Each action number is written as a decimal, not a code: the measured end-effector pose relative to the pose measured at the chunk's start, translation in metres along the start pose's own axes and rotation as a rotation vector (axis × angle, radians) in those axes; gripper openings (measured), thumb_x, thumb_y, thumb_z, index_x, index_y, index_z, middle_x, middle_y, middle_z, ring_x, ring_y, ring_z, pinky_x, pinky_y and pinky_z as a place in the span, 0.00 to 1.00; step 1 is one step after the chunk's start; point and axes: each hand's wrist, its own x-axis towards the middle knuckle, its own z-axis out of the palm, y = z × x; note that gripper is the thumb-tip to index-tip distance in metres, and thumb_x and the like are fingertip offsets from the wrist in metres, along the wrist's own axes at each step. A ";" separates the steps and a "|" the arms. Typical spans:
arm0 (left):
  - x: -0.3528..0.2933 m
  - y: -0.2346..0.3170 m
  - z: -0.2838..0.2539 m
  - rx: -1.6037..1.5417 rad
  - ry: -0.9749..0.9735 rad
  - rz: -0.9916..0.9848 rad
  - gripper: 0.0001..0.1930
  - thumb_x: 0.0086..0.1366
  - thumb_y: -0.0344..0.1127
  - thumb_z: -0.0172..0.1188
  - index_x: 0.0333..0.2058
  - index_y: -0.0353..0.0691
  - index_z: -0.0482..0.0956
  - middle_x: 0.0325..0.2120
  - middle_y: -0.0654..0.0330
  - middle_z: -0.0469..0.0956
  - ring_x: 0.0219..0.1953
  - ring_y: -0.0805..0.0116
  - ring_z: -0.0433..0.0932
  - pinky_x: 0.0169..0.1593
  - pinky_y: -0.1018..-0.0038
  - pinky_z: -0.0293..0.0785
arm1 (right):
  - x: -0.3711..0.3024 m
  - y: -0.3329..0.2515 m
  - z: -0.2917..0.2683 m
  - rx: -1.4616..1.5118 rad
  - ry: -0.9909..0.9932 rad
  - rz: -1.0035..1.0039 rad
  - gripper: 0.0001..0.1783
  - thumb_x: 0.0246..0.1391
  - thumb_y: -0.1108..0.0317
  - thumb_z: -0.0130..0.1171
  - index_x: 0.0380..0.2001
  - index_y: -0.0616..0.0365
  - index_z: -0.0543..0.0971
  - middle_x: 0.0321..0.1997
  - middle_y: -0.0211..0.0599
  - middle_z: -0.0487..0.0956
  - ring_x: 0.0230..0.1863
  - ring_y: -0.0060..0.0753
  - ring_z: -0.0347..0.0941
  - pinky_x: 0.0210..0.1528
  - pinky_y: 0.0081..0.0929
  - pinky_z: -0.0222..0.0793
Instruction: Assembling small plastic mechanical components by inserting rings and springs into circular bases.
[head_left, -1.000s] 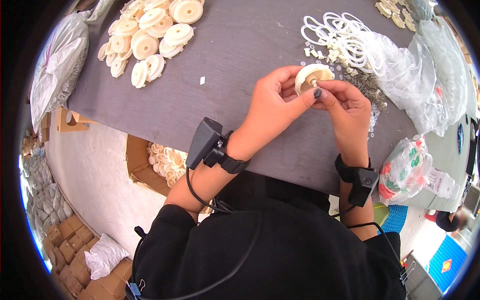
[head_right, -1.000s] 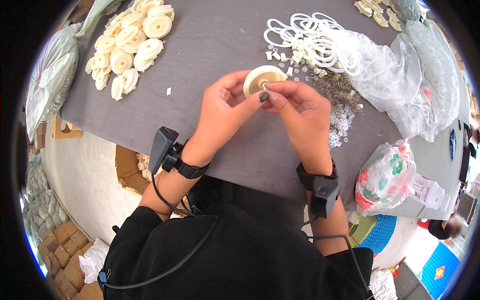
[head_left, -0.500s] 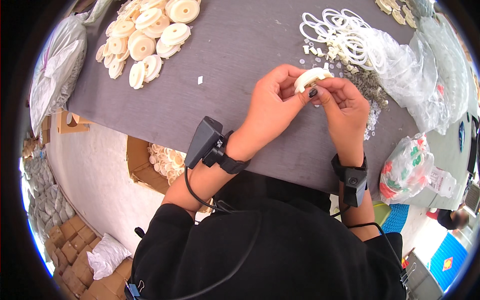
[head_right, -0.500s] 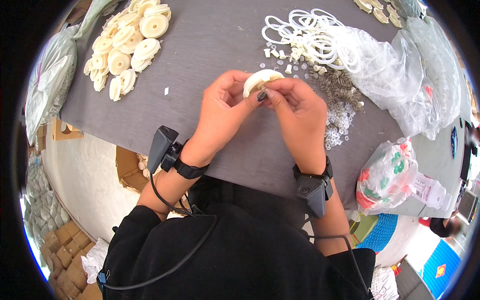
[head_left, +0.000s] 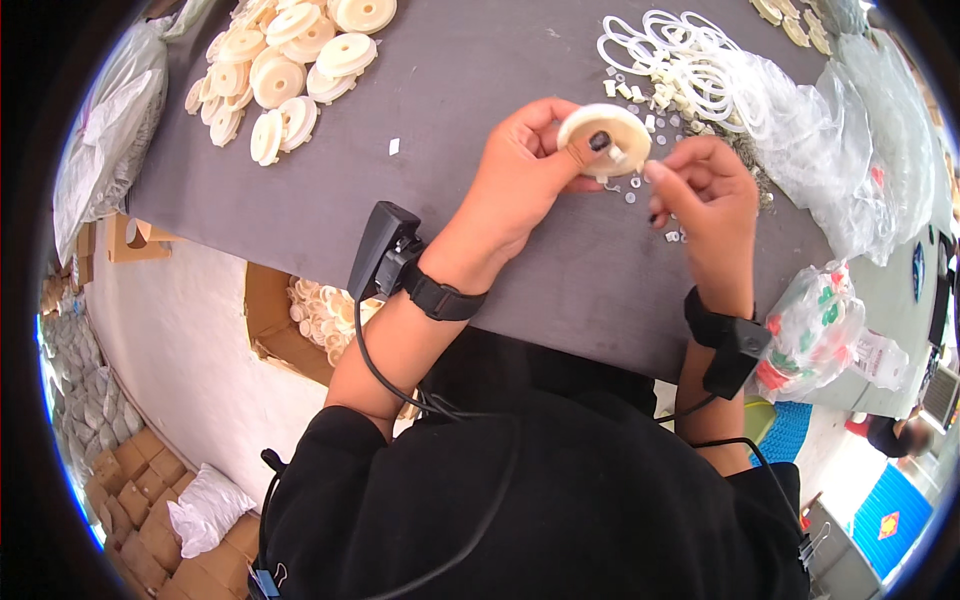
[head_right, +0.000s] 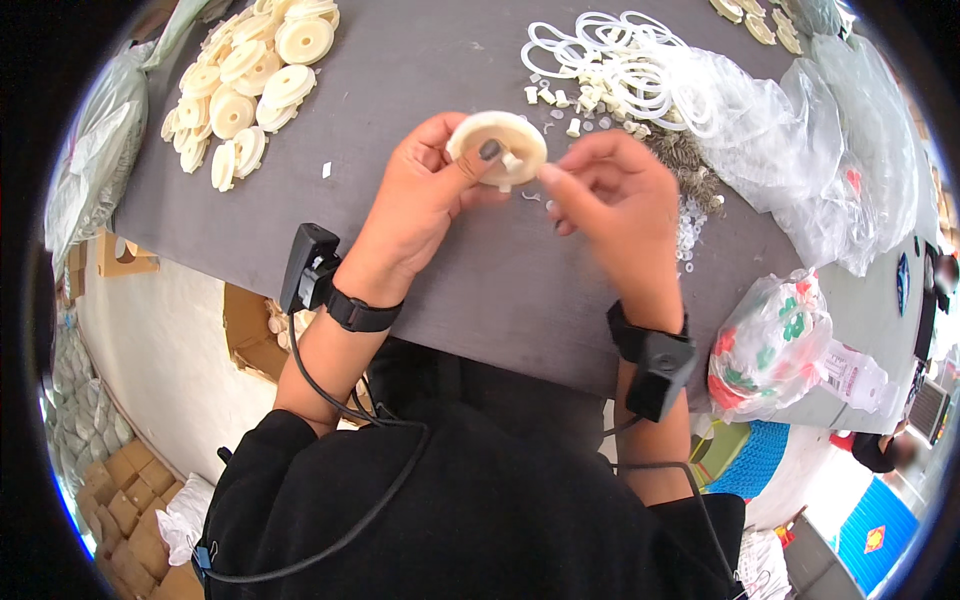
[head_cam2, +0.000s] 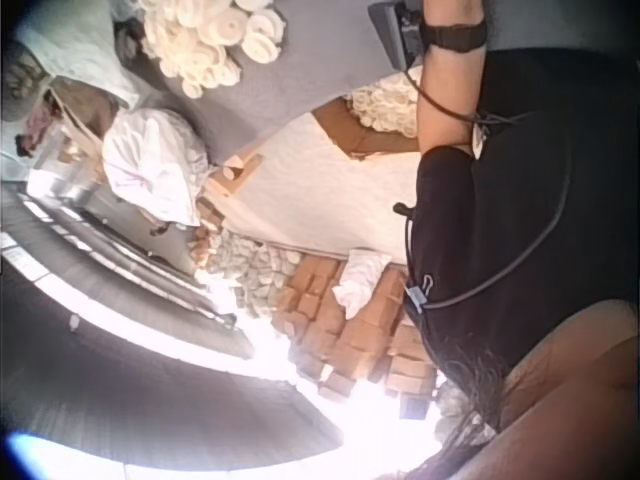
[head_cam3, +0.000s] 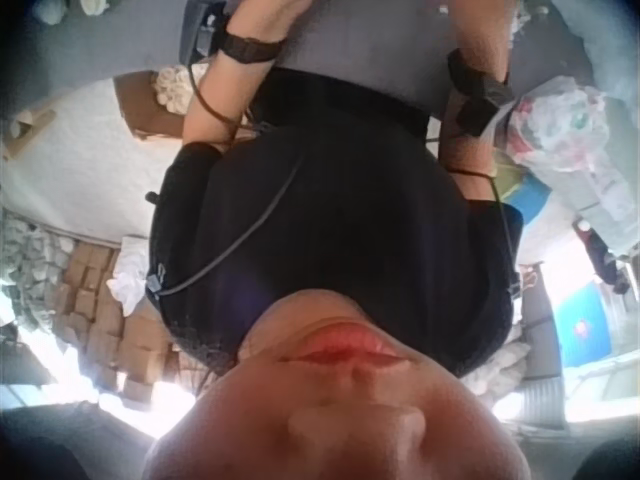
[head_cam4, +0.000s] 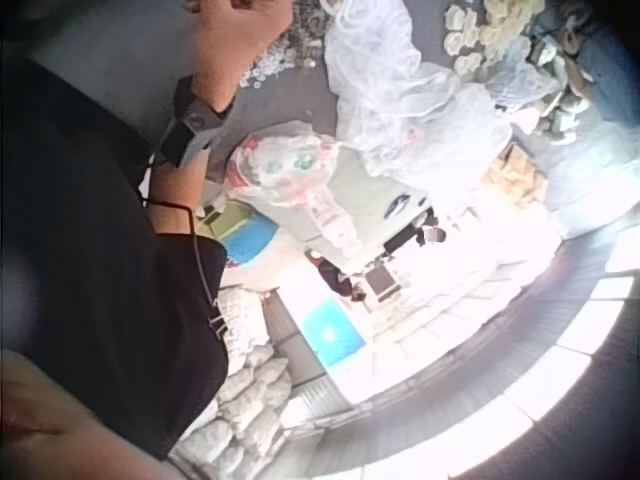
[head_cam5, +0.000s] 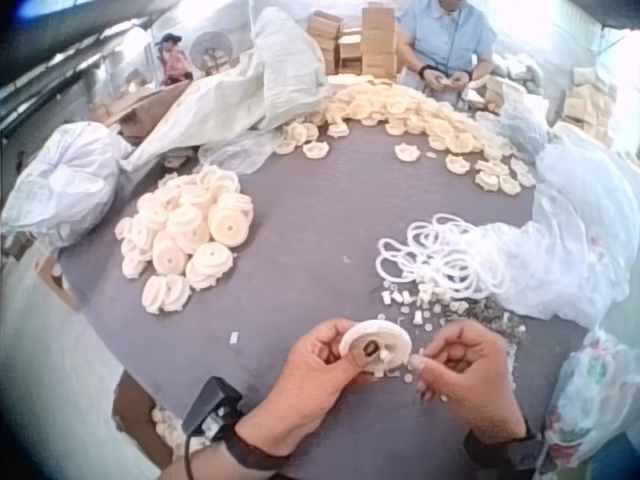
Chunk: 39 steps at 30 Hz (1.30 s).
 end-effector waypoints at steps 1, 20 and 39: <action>0.001 0.001 -0.001 0.002 0.018 0.032 0.14 0.64 0.36 0.60 0.44 0.36 0.72 0.39 0.60 0.79 0.40 0.73 0.79 0.40 0.76 0.80 | 0.002 0.001 -0.008 -0.030 0.046 0.001 0.08 0.50 0.75 0.64 0.32 0.64 0.74 0.22 0.31 0.77 0.23 0.16 0.72 0.24 0.13 0.66; -0.006 0.000 0.005 0.004 0.034 0.085 0.16 0.63 0.34 0.61 0.48 0.33 0.73 0.40 0.58 0.80 0.42 0.75 0.78 0.44 0.77 0.77 | -0.007 0.002 0.023 -0.107 0.078 -0.072 0.10 0.54 0.74 0.62 0.38 0.66 0.79 0.29 0.35 0.81 0.27 0.20 0.76 0.27 0.14 0.69; -0.008 -0.004 0.014 0.082 0.016 0.144 0.18 0.61 0.29 0.63 0.48 0.28 0.73 0.42 0.54 0.79 0.44 0.73 0.78 0.49 0.78 0.74 | -0.003 0.012 0.024 0.019 0.113 -0.104 0.08 0.56 0.78 0.57 0.38 0.71 0.76 0.37 0.40 0.80 0.36 0.25 0.78 0.39 0.20 0.76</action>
